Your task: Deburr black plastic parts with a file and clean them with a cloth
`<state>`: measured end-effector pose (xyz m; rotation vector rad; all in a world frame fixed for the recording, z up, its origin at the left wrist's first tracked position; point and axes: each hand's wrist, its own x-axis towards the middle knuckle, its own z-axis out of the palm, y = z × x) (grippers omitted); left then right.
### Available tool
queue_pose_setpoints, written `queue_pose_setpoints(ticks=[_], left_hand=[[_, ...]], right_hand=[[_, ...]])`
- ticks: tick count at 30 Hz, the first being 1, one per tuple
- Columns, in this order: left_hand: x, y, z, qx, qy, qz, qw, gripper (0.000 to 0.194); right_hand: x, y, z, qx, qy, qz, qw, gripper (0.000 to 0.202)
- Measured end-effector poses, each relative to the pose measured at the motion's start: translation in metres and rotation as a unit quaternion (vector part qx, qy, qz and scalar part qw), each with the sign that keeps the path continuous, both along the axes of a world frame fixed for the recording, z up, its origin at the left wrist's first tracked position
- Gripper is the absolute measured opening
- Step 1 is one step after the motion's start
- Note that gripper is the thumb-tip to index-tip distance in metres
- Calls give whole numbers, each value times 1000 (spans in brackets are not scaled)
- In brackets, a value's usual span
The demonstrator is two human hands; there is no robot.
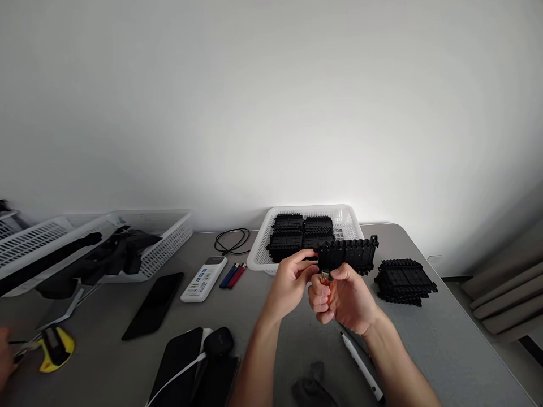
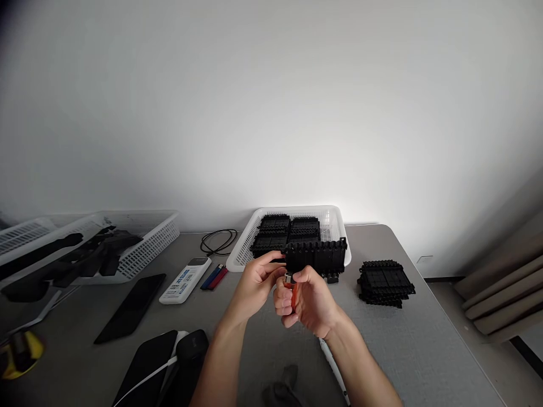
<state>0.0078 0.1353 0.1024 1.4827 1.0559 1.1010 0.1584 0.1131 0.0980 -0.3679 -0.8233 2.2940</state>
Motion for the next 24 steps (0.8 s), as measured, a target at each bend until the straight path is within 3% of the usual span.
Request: queue_pose_setpoints(ticks=[24], left_hand=[[4,-4,-2,51,37,-7,998,23]], right_hand=[[15,3,4,-13,-13,-23,1000,25]])
